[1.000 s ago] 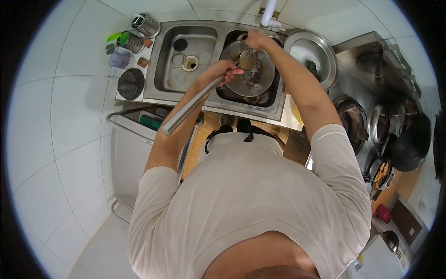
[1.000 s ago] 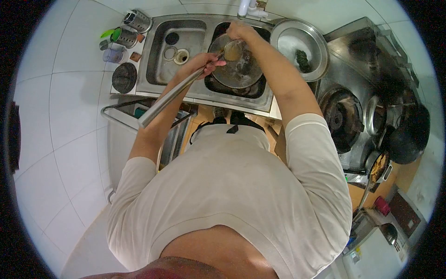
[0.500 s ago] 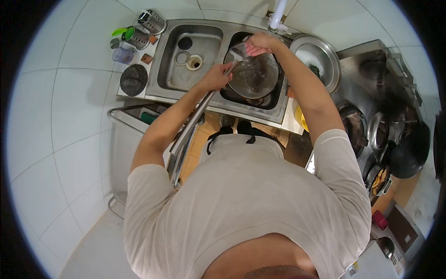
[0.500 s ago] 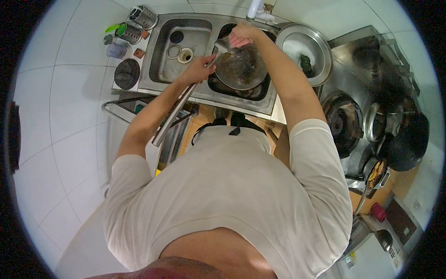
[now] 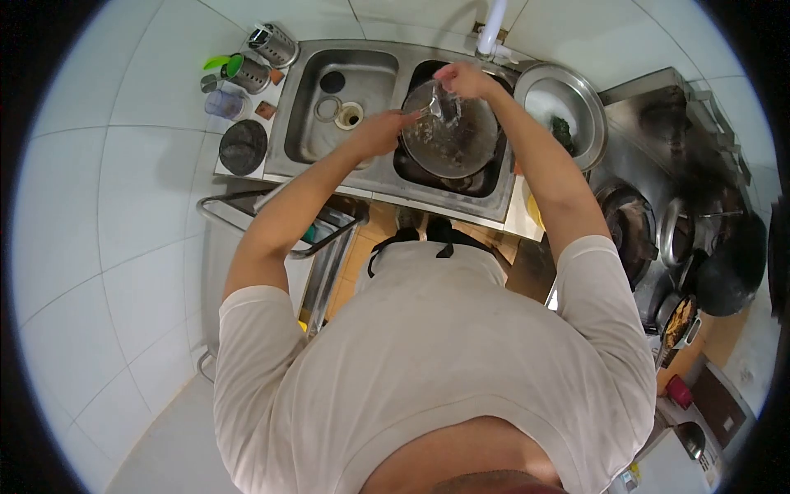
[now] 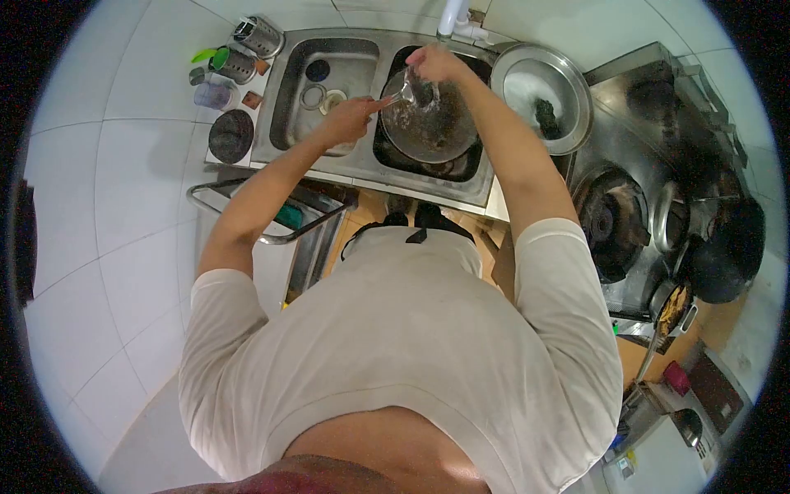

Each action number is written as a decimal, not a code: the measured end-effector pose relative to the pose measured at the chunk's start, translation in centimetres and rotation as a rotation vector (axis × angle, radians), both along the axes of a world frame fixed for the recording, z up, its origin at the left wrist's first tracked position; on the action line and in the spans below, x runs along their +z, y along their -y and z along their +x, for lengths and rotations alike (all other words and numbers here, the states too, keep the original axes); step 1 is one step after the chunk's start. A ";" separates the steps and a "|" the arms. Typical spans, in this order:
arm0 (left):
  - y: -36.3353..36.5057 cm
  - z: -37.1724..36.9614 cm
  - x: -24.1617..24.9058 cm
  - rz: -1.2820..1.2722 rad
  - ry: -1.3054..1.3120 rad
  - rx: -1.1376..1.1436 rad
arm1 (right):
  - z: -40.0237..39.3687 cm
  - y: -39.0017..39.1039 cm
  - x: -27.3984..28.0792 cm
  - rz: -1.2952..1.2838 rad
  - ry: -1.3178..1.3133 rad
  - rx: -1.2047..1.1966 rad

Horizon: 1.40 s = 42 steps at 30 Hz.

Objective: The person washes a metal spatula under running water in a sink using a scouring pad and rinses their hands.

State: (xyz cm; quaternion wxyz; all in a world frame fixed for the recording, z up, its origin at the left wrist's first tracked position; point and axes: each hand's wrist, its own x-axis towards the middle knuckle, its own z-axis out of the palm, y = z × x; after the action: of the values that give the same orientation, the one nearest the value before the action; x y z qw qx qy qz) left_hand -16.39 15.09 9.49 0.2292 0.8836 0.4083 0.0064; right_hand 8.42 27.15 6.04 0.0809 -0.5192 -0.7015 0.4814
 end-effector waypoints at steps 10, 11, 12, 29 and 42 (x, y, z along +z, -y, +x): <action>-1.5 0.4 3.0 0.059 -0.232 -0.067 | 0.2 2.4 3.2 0.510 0.238 0.325; -1.6 0.5 3.0 0.061 -0.244 -0.064 | 0.3 1.8 1.9 0.547 0.211 0.313; -1.7 0.5 3.2 0.066 -0.261 -0.070 | 0.5 1.3 0.8 0.583 0.185 0.302; -2.6 1.3 3.8 0.031 -0.257 -0.140 | 0.8 0.6 2.5 -0.269 -0.250 -0.104; -1.9 -1.2 3.8 0.133 0.063 -0.050 | -1.9 3.2 -1.5 0.164 -0.012 -0.598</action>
State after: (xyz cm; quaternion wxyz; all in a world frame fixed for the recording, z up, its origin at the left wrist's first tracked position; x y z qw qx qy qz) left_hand -17.55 17.04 13.27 0.1828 0.9061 0.3775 0.0557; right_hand 6.57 23.92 4.58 0.2647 -0.6915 -0.5537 0.3811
